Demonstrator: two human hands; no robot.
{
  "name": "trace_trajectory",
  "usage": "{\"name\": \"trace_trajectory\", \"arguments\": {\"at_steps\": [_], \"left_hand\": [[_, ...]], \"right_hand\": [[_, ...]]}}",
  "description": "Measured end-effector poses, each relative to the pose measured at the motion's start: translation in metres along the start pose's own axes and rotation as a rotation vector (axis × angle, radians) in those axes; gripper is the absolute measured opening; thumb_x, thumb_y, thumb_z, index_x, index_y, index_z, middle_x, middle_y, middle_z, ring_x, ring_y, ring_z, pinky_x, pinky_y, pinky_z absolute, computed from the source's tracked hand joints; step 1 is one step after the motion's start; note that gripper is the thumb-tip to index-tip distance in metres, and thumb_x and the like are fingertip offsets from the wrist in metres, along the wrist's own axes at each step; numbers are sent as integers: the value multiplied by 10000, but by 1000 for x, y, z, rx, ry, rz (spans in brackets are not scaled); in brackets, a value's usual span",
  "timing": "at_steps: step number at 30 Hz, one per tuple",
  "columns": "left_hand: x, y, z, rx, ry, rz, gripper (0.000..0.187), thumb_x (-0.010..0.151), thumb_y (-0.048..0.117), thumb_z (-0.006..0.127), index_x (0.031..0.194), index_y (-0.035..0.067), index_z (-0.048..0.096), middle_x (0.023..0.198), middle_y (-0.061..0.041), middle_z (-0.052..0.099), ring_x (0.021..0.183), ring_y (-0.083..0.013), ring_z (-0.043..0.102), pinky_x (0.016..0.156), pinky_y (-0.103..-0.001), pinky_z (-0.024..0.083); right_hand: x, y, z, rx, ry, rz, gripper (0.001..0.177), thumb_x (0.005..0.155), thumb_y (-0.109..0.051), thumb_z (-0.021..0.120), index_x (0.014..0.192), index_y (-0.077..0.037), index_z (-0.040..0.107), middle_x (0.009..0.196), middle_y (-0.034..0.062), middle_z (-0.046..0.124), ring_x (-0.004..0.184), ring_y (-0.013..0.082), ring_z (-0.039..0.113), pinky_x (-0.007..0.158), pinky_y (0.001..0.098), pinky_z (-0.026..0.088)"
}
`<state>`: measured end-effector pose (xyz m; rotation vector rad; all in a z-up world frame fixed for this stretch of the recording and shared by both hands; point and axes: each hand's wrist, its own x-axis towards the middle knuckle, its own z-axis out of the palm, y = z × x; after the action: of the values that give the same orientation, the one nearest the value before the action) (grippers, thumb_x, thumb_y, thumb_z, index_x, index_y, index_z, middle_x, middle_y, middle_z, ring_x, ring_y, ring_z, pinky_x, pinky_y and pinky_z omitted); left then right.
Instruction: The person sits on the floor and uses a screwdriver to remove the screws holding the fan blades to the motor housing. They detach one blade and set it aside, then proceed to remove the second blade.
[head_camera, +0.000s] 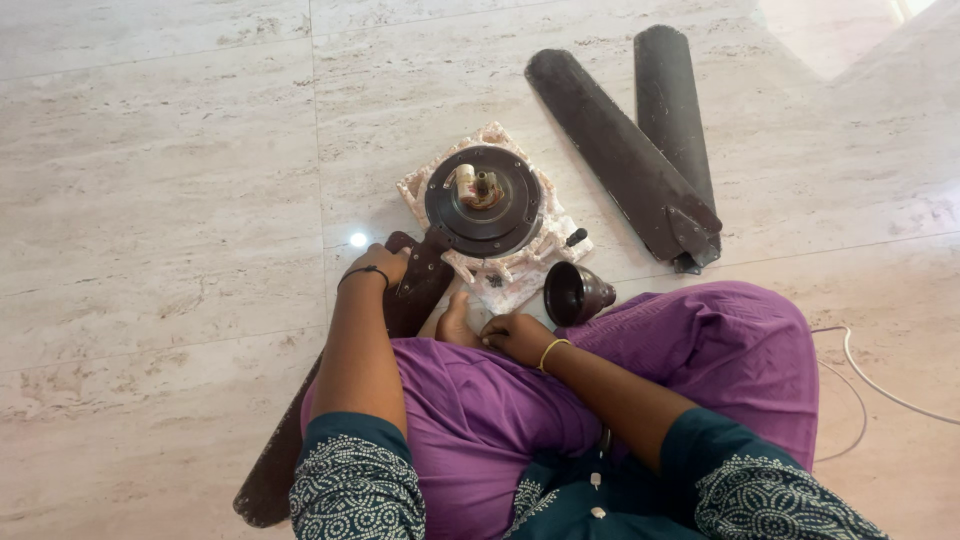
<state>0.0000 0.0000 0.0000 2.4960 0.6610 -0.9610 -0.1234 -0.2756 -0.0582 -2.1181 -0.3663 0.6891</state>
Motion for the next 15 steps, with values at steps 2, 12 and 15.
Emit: {"name": "trace_trajectory", "arguments": {"at_steps": [2,12,15], "left_hand": [[-5,1,-3,6,-1,7,760,1017,576,457,1519,6,432,1531,-263,482,1417,-403,487,1157,-524,403],[-2,2,-5,-4,16,43,728,1039,561,410,1517,12,429,1523,-272,481,1412,-417,481,1159,-533,389],[0,1,-5,-13,16,38,724,1036,560,410,1515,18,431,1523,-263,485,1414,-409,484,1160,-531,390]], "right_hand": [[1,1,1,14,-4,1,200,891,-191,695,1040,-86,775,1006,116,784,924,257,755,859,344,562],[7,16,7,-16,-21,-13,233,908,-211,657,1061,-77,771,1038,131,776,965,270,743,888,350,554],[8,16,8,-14,-40,8,249,913,-224,646,1069,-76,770,1046,134,776,970,267,743,895,349,553]]}}
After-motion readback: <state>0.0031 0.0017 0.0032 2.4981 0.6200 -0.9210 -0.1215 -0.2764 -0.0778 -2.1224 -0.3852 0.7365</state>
